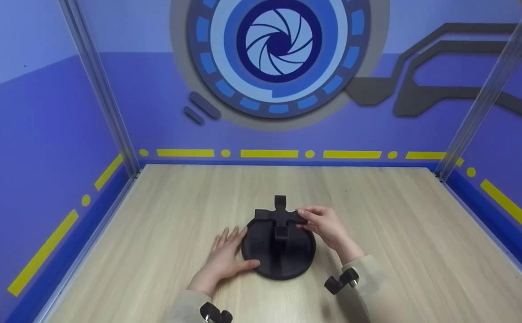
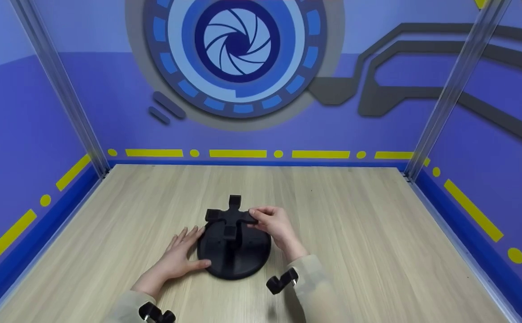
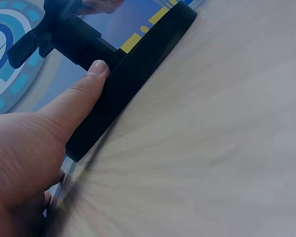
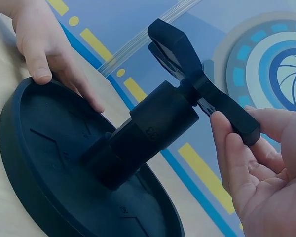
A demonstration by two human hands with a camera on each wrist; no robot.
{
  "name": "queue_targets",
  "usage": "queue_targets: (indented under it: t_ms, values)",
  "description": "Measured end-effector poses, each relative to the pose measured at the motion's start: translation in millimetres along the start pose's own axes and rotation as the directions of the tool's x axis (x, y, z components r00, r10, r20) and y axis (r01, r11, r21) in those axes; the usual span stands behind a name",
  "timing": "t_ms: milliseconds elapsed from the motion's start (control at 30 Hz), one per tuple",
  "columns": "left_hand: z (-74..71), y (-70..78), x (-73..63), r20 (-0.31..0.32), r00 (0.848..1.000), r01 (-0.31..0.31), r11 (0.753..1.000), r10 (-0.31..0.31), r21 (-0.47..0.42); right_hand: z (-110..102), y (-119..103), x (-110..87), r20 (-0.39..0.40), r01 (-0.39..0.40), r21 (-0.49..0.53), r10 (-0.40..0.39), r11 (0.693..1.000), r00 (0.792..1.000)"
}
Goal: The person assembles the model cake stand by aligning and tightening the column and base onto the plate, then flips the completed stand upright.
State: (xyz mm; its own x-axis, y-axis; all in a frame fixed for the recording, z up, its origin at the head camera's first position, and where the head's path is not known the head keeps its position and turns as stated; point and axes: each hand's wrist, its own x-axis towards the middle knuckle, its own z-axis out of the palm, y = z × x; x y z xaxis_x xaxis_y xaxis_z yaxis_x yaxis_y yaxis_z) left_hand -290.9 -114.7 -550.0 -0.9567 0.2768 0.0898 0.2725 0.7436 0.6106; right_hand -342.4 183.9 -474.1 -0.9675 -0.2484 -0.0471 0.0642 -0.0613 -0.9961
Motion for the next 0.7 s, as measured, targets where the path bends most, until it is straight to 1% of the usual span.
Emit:
queue_targets:
  t_ms: [133, 267, 500, 700]
  values:
    - [-0.5, 0.7, -0.1, -0.001, 1.000, -0.001, 1.000, 0.001, 0.006, 0, 0, -1.2, 0.002, -0.009, -0.006, 0.009, 1.000, 1.000]
    - [-0.6, 0.6, -0.3, 0.003, 1.000, -0.002, 1.000, 0.002, 0.004, 1, 2, -3.3, 0.026, -0.012, 0.007, 0.012, 1.000, 1.000]
    - [0.2, -1.7, 0.6, 0.012, 1.000, 0.002, 1.000, -0.002, -0.028, 1, 3, -11.2, 0.075, -0.015, 0.020, 0.014, 1.000, 0.997]
    - [0.8, -2.4, 0.9, 0.003, 1.000, -0.008, 1.000, 0.008, -0.017, 2, 3, -17.6, 0.091, -0.020, 0.004, 0.019, 1.000, 0.996]
